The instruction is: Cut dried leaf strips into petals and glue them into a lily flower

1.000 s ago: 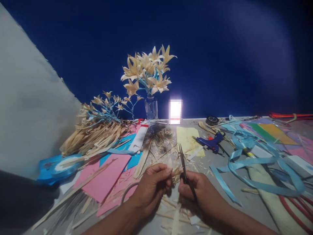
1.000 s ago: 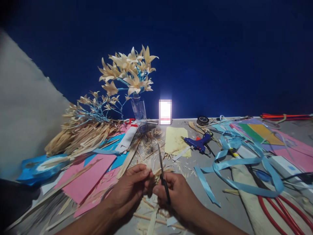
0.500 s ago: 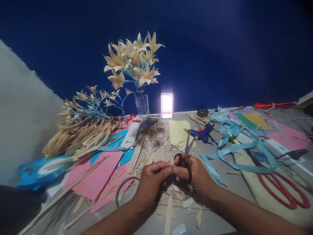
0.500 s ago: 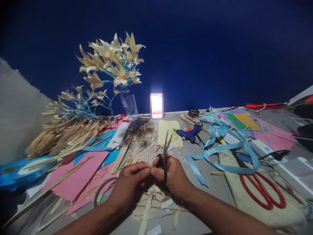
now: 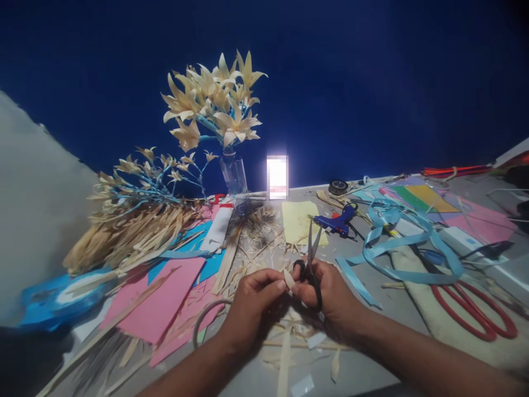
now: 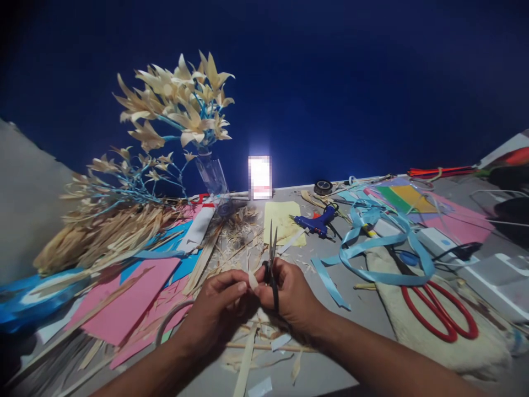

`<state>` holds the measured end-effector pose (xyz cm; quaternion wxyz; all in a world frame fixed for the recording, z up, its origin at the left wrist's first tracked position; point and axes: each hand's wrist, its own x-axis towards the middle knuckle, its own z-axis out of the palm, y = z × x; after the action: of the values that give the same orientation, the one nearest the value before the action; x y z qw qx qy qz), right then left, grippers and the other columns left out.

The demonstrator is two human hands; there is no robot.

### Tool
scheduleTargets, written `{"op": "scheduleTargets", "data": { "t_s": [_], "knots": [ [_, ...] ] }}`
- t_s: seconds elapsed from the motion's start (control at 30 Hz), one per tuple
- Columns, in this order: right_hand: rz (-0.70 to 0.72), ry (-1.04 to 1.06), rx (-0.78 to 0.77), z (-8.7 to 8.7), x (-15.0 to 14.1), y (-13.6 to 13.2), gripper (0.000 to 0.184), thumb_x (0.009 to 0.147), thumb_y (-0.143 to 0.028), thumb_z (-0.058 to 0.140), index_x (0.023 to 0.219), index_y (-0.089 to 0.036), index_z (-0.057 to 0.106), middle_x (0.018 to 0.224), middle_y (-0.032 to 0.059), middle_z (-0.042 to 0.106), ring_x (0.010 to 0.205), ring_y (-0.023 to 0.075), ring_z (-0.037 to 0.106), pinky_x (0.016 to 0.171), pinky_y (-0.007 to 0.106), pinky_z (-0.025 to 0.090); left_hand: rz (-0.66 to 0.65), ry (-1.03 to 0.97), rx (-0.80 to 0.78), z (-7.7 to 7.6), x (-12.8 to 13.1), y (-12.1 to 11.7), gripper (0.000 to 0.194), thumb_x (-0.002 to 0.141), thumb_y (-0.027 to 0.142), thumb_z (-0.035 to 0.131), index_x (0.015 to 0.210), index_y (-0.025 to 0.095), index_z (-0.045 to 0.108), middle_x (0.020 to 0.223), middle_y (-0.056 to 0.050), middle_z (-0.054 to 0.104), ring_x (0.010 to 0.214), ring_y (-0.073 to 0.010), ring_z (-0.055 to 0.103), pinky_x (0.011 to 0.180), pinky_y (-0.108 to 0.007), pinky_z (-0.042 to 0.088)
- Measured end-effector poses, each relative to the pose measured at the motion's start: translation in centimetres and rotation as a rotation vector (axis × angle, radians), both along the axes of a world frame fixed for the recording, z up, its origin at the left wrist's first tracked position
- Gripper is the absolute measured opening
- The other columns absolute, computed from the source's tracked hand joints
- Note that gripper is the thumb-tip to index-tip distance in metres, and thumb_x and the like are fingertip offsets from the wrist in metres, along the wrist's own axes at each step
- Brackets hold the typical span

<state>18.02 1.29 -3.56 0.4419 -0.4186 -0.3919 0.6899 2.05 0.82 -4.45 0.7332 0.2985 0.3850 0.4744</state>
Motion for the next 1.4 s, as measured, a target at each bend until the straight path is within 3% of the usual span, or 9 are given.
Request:
{"op": "scheduleTargets", "data": {
  "t_s": [0.17, 0.33, 0.53, 0.73, 0.9, 1.1, 1.4],
  "knots": [
    [0.103, -0.067, -0.026, 0.2, 0.0, -0.2, 0.036, 0.066, -0.031, 0.084, 0.083, -0.02, 0.054, 0.054, -0.0101, 0.046, 0.041, 0.0054, 0.035, 0.04, 0.019, 0.028, -0.07, -0.023, -0.038, 0.4, -0.2, 0.4, 0.02, 0.068, 0.022, 0.082, 0.07, 0.016, 0.063, 0.052, 0.002, 0.056, 0.045, -0.0075, 0.04, 0.048, -0.023, 0.028],
    [0.192, -0.085, -0.032, -0.2, 0.0, -0.1, 0.043, 0.066, -0.045, 0.085, 0.082, -0.019, 0.055, 0.065, -0.0041, 0.057, 0.048, 0.0073, 0.044, 0.044, 0.02, 0.034, -0.006, -0.048, -0.103, 1.4, -0.9, 0.8, 0.019, 0.068, 0.018, 0.078, 0.073, 0.017, 0.059, 0.053, 0.002, 0.057, 0.048, -0.0087, 0.047, 0.05, -0.021, 0.034],
    [0.377, -0.166, -0.009, -1.3, 0.2, -0.1, 0.052, 0.069, -0.064, 0.077, 0.07, -0.02, 0.049, 0.055, -0.0084, 0.038, 0.044, 0.0057, 0.031, 0.042, 0.021, 0.025, 0.099, -0.114, -0.12, 2.4, -1.6, 1.1, 0.023, 0.072, 0.02, 0.076, 0.075, 0.019, 0.054, 0.056, 0.004, 0.055, 0.049, -0.009, 0.048, 0.049, -0.019, 0.036],
    [0.402, -0.423, 0.127, -0.8, 0.2, -0.3, 0.039, 0.075, -0.046, 0.073, 0.062, -0.019, 0.047, 0.054, -0.006, 0.039, 0.049, 0.0071, 0.032, 0.044, 0.021, 0.023, 0.157, -0.098, -0.127, 2.5, -1.6, 1.1, 0.026, 0.073, 0.021, 0.076, 0.071, 0.02, 0.05, 0.056, 0.004, 0.054, 0.046, -0.0075, 0.046, 0.045, -0.017, 0.033],
    [0.445, -0.362, 0.029, -0.6, 0.0, -0.4, 0.037, 0.072, -0.042, 0.072, 0.06, -0.021, 0.044, 0.048, -0.0083, 0.039, 0.041, 0.0057, 0.031, 0.038, 0.019, 0.023, 0.176, -0.002, -0.042, 2.3, -1.7, 1.0, 0.02, 0.077, 0.024, 0.072, 0.072, 0.019, 0.053, 0.052, 0.004, 0.054, 0.045, -0.0078, 0.044, 0.043, -0.017, 0.032],
    [0.428, -0.35, -0.045, -1.2, -0.2, -0.7, 0.027, 0.073, -0.036, 0.068, 0.06, -0.019, 0.052, 0.049, -0.0014, 0.058, 0.039, 0.0078, 0.044, 0.037, 0.018, 0.028, 0.17, 0.004, -0.038, 2.3, -1.7, 0.9, 0.02, 0.078, 0.024, 0.071, 0.073, 0.019, 0.052, 0.052, 0.004, 0.053, 0.045, -0.0075, 0.044, 0.044, -0.017, 0.034],
    [0.415, -0.378, -0.056, -0.8, -0.3, -0.5, 0.023, 0.07, -0.03, 0.066, 0.055, -0.018, 0.053, 0.046, -0.0024, 0.057, 0.038, 0.0081, 0.044, 0.037, 0.019, 0.029, 0.166, -0.005, -0.041, 2.0, -1.7, 1.1, 0.022, 0.077, 0.025, 0.072, 0.074, 0.02, 0.051, 0.052, 0.004, 0.053, 0.045, -0.0077, 0.043, 0.043, -0.017, 0.032]
  ]
}}
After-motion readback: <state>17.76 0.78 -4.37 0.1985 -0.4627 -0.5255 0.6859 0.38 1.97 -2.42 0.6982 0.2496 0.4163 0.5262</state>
